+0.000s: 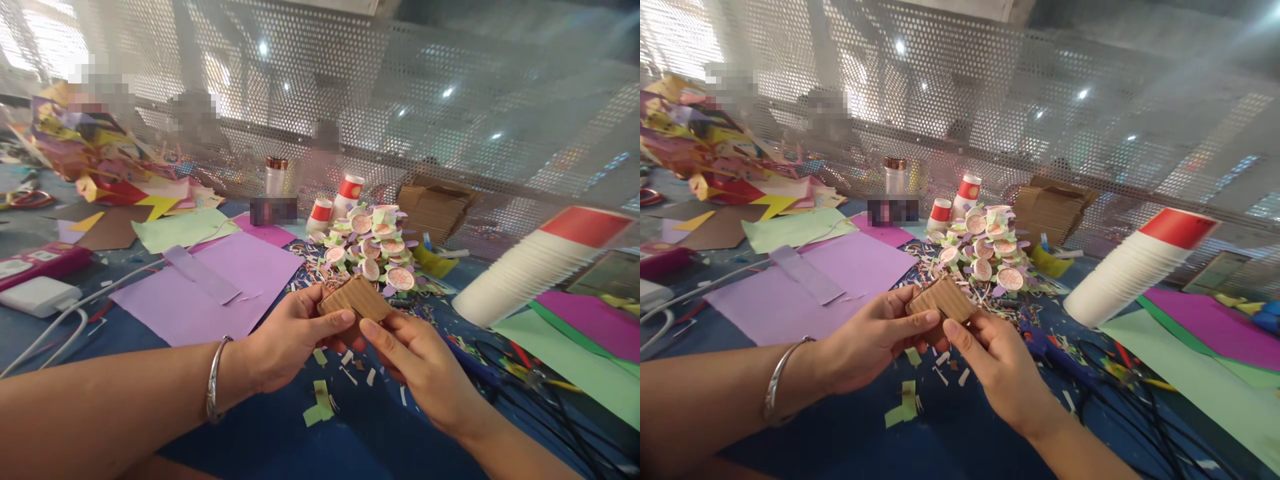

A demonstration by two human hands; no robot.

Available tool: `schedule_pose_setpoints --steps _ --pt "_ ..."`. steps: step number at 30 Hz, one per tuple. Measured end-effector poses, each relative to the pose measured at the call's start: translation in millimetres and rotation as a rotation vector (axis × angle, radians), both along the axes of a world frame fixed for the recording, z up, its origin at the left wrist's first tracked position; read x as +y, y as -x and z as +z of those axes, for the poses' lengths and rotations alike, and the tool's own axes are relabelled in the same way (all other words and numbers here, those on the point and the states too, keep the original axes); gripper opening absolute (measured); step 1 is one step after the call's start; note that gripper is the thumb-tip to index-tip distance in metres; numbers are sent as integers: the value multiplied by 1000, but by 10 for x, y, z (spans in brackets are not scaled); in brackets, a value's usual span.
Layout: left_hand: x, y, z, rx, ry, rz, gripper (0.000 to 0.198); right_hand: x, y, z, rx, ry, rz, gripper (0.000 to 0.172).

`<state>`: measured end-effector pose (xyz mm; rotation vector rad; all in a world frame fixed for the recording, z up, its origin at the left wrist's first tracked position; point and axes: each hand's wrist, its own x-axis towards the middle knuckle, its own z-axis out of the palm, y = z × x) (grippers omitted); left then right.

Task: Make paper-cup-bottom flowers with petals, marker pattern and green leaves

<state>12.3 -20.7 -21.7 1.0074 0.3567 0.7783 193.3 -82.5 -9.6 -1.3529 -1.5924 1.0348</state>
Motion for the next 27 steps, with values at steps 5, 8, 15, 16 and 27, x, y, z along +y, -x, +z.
schedule_pose_setpoints --steps 5,8,15,16,27 --pt "-5 5 -2 -12 -6 -10 31 -4 3 18 -25 -12 -15 44" --pt "-7 19 16 -27 -6 -22 30 -13 -3 34 -35 -28 -10 45" --pt "-17 15 10 -24 20 -36 31 -32 -2 40 4 19 -11 46" --pt "-19 12 5 -21 25 -38 31 -37 -2 40 13 30 -13 45" --pt "-21 7 20 -34 27 -58 26 -40 40 46 135 112 -16 46"
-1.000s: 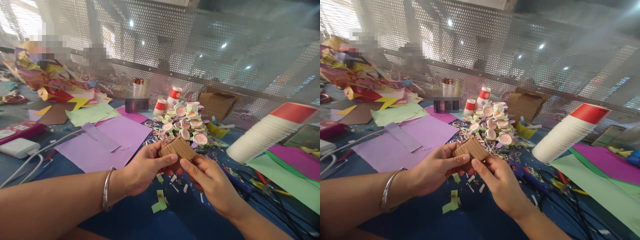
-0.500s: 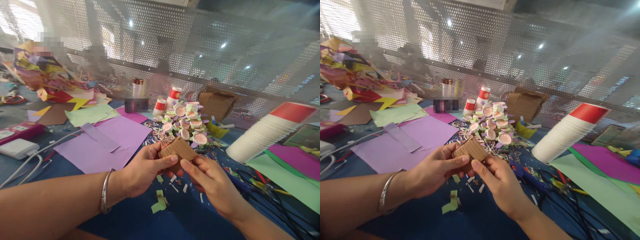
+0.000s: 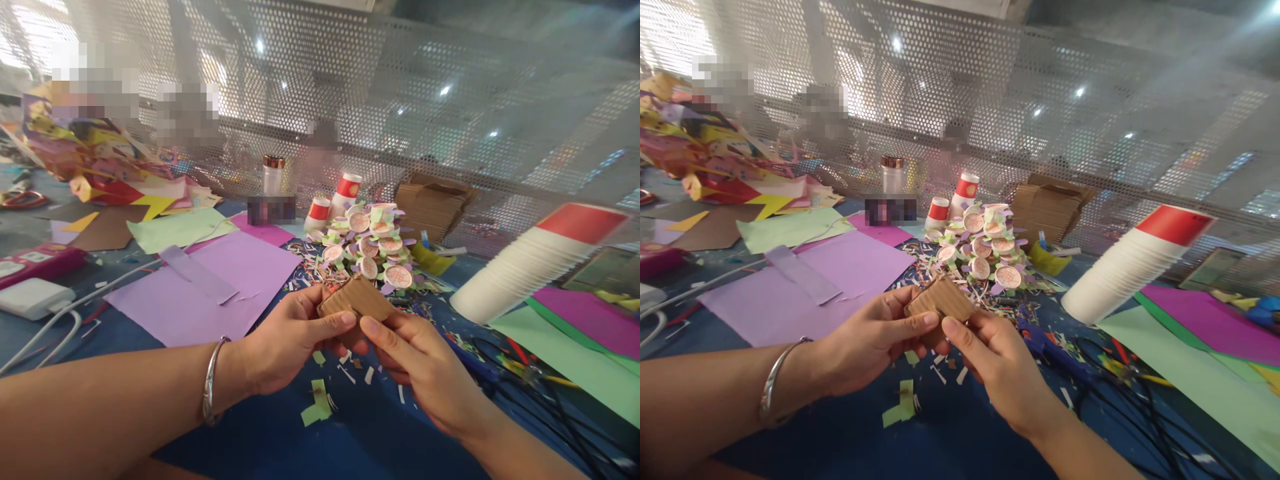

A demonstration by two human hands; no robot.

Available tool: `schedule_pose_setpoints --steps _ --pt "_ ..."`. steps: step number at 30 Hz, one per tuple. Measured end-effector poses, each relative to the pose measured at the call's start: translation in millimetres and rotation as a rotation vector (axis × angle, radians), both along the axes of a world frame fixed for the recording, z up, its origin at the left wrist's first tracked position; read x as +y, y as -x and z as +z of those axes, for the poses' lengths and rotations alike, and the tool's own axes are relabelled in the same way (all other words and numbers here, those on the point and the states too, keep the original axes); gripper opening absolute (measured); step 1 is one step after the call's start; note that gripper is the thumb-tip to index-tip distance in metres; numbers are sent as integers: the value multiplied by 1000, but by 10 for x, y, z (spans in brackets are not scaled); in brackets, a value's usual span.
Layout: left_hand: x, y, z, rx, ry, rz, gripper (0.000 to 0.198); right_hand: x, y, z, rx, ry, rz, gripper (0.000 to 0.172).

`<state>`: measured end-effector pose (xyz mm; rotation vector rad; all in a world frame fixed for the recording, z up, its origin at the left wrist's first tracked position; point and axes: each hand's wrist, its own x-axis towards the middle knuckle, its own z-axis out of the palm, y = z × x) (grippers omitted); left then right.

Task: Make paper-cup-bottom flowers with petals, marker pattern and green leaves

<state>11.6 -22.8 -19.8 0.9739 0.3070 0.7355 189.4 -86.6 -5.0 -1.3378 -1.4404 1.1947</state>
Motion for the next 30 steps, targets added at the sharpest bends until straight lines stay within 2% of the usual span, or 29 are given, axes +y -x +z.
schedule_pose_setpoints --steps 6,14,21,30 --pt "-20 -5 -20 14 -13 -14 27 -12 -8 18 -6 -13 42 46" --pt "-14 3 40 23 18 1 27 2 -22 19 1 -2 -10 46" --pt "-9 10 78 21 8 6 22 -4 -44 52 31 1 8 45" --pt "32 4 49 3 62 24 21 5 -23 69 54 27 9 45"
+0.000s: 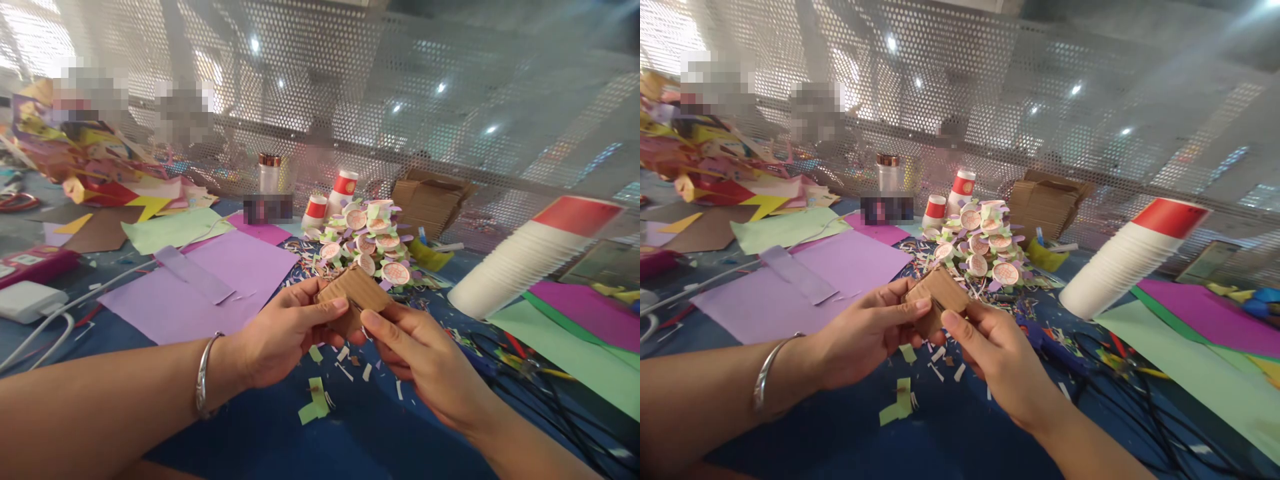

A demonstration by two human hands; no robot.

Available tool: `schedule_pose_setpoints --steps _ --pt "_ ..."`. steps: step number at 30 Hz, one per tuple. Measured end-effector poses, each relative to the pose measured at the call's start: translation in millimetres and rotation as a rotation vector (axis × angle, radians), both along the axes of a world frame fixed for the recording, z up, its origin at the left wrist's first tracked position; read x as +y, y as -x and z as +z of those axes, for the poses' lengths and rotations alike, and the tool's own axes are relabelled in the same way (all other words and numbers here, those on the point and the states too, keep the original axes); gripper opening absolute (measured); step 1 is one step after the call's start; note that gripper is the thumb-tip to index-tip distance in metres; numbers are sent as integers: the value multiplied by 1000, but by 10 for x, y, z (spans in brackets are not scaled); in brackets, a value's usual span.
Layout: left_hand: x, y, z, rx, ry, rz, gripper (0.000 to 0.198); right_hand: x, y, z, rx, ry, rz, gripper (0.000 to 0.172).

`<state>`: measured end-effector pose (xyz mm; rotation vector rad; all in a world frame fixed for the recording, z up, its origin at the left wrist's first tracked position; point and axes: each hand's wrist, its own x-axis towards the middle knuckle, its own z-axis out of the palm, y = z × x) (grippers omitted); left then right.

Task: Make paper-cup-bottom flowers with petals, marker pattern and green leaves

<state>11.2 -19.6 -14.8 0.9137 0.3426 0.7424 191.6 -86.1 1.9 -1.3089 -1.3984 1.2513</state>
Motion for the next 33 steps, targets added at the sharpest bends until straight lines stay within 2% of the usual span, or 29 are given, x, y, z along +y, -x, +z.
schedule_pose_setpoints --steps 9,16,24,33 --pt "10 1 -20 35 -26 13 24 15 -6 -51 -29 -21 -12 44" --pt "-12 -3 -32 50 -96 -52 24 4 42 -43 -53 -70 21 41" --pt "-25 1 -60 40 -77 -68 25 -12 30 -76 -122 -78 -4 51" --pt "-38 8 12 65 -96 -57 23 -22 35 -26 -55 -53 6 47"
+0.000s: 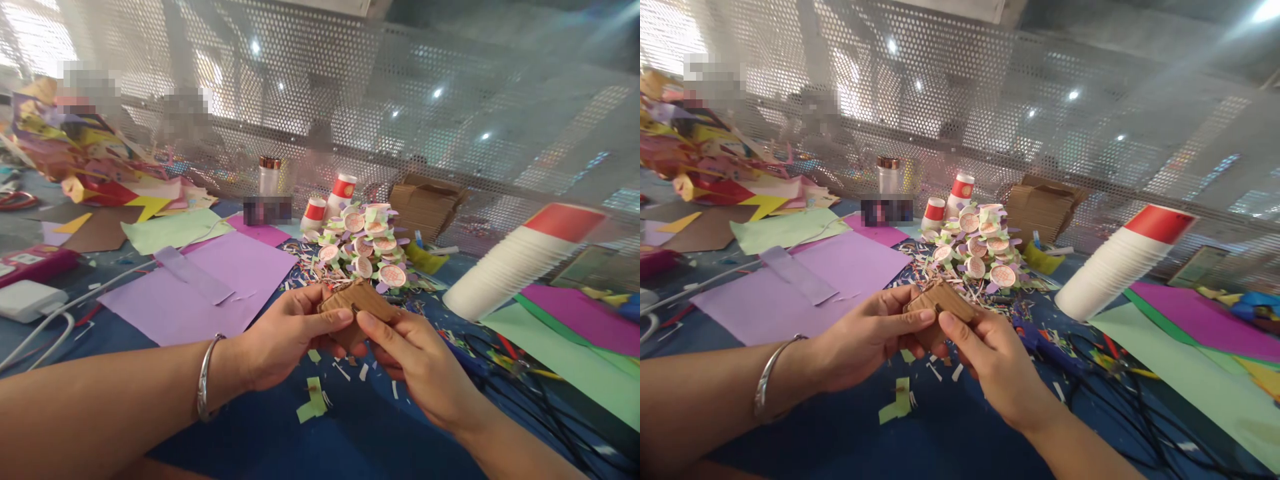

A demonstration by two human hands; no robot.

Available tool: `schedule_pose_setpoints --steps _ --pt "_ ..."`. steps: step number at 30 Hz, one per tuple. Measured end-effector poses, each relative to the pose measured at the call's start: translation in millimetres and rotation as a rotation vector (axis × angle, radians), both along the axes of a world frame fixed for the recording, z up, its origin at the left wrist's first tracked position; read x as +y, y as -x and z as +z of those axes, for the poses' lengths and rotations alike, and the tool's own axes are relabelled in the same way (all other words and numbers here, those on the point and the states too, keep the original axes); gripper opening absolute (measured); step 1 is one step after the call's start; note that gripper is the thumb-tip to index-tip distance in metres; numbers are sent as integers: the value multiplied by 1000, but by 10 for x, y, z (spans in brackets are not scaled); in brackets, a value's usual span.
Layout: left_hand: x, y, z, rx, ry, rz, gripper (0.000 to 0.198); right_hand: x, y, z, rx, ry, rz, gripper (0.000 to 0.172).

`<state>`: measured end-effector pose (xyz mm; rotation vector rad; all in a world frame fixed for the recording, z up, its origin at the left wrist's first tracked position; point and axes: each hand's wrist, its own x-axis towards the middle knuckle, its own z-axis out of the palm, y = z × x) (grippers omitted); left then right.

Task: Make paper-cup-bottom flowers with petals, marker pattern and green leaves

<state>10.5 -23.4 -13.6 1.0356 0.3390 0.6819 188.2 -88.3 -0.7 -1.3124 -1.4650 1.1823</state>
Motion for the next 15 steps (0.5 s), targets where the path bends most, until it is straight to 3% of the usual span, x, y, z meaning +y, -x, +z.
schedule_pose_setpoints --steps 7,15 --pt "42 3 -7 11 -19 146 22 44 -43 -50 26 27 -42 46" --pt "36 -13 -8 6 -43 137 21 29 -34 -40 53 22 -29 47"
